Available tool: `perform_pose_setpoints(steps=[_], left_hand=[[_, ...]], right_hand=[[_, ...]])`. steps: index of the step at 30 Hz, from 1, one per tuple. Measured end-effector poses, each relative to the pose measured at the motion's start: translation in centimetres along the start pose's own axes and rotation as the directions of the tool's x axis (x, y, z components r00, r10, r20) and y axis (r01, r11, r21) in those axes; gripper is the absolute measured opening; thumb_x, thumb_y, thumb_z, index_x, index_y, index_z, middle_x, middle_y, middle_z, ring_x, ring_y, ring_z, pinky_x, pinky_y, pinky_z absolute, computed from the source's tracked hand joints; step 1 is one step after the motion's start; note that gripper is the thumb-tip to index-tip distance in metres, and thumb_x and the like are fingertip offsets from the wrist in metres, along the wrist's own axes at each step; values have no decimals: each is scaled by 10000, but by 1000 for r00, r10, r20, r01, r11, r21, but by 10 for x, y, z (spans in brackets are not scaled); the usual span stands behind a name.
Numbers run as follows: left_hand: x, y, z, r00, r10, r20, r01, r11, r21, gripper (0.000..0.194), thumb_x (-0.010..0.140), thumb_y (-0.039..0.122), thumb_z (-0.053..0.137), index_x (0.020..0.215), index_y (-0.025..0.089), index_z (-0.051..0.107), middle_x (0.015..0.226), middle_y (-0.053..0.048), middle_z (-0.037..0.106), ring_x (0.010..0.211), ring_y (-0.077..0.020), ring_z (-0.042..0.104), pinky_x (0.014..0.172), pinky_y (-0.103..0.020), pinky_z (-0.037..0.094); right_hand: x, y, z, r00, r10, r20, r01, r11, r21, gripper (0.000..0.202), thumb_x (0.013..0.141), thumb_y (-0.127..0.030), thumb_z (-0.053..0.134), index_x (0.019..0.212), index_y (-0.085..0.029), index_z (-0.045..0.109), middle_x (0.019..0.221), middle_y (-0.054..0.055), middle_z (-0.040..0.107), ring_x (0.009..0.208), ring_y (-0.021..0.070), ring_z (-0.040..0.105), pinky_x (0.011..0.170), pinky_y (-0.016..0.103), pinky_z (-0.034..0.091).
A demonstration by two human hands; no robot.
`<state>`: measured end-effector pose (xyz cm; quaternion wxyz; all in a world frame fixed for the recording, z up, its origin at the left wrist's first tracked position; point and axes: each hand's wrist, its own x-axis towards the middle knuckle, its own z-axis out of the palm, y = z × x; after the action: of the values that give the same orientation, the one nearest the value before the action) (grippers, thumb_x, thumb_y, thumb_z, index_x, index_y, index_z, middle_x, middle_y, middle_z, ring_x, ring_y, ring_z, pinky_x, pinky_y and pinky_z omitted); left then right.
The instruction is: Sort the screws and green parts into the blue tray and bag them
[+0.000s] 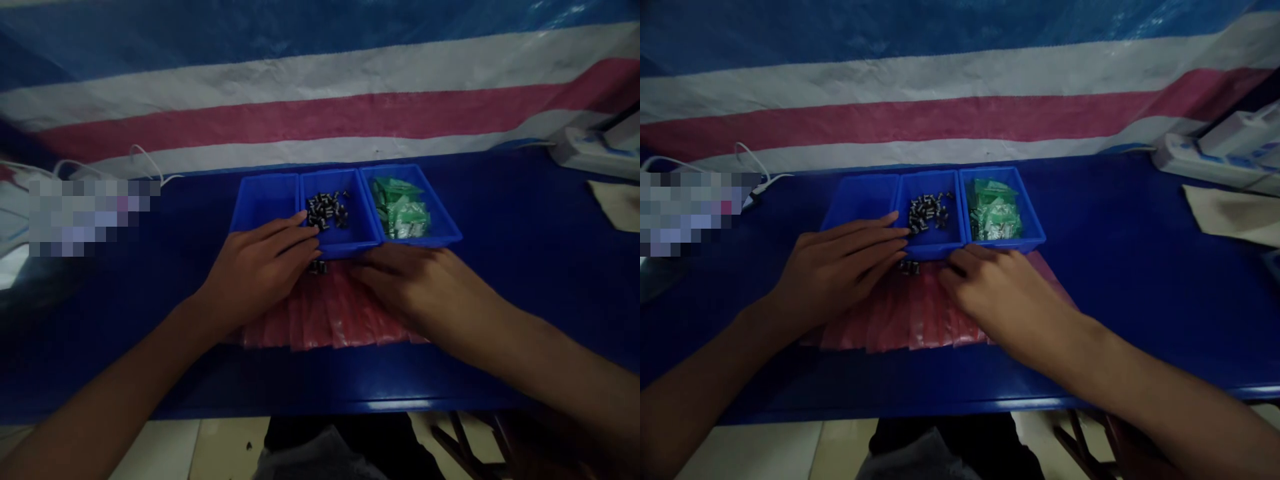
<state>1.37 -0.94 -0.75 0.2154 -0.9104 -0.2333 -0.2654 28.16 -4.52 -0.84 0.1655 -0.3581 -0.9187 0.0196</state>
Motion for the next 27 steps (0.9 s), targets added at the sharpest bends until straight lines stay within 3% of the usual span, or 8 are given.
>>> perform_pose_setpoints(steps=[4, 10, 16, 20, 21, 23, 25, 27], left_hand=[[0, 0, 0, 1000, 16, -10, -16, 1000, -3, 77, 1090, 133, 668, 1101, 141, 744, 1142, -54, 858, 1129, -260, 831, 905, -382, 737], [2, -1, 0, 1000, 28, -5, -28, 1000, 5, 79, 1093, 141, 665, 1100, 134, 743, 1138, -65, 858, 1123, -261, 833, 914, -371, 732], [1, 0, 0, 1000, -1, 9, 1, 1000, 3, 98, 1107, 168, 651, 1100, 164, 749, 1145, -41, 859, 1154, -233, 823, 928, -336, 723], [-1, -1, 0, 1000, 4, 17, -5, 999, 36, 148, 1112, 170, 636, 1053, 173, 771, 1150, -42, 858, 1167, -223, 818, 959, -313, 711], [-1, -1, 0, 1000, -5, 28, 4, 999, 36, 165, 1116, 174, 628, 1053, 181, 780, 1156, -40, 857, 1176, -221, 815, 964, -307, 708], [-2, -1, 0, 999, -17, 41, 16, 1000, 27, 185, 1122, 185, 621, 1061, 189, 795, 1170, -41, 854, 1191, -222, 809, 956, -302, 707], [-3, 0, 1, 999, -23, 38, 23, 1000, 11, 183, 1122, 193, 625, 1072, 182, 800, 1174, -44, 854, 1194, -224, 808, 955, -307, 710], [-3, 0, 1, 999, -22, 31, 22, 1000, 1, 186, 1127, 193, 619, 1079, 184, 798, 1170, -34, 855, 1200, -214, 805, 976, -307, 707]], right_hand=[[0, -3, 12, 998, -36, -47, 39, 998, 57, 303, 958, 47, 582, 963, -167, 796, 1060, 115, 794, 829, 233, 758, 636, 327, 574], [3, -8, -1, 984, 57, -171, 35, 870, 491, 187, 1077, -172, 667, 1182, -235, 808, 1206, 46, 830, 1085, 191, 808, 972, 304, 659], [9, -11, -9, 951, 262, 166, -261, 388, 884, 186, 1022, -324, 792, 878, -210, 823, 717, -17, 802, 600, 139, 772, 548, 205, 621], [11, -12, -9, 865, 492, 101, -201, 154, 967, 144, 1027, -338, 791, 1146, -274, 842, 994, 2, 883, 922, 181, 868, 836, 286, 734], [10, -14, -9, 827, 561, 23, -145, 174, 974, 196, 1041, -299, 769, 1230, -300, 820, 1076, -10, 883, 1041, 184, 858, 909, 304, 731], [8, -17, -8, 772, 609, -181, -84, 381, 921, 264, 1062, -221, 718, 1302, -308, 785, 1138, -35, 874, 1122, 165, 838, 957, 292, 721], [6, -19, -4, 823, 430, -371, -61, 717, 695, 261, 1074, -149, 648, 1274, -245, 785, 1129, -9, 870, 1055, 152, 845, 916, 266, 719], [5, -19, 3, 922, 117, -369, 29, 930, 366, 291, 1070, -86, 578, 1269, -161, 778, 1178, 69, 857, 1047, 189, 840, 910, 299, 719]])
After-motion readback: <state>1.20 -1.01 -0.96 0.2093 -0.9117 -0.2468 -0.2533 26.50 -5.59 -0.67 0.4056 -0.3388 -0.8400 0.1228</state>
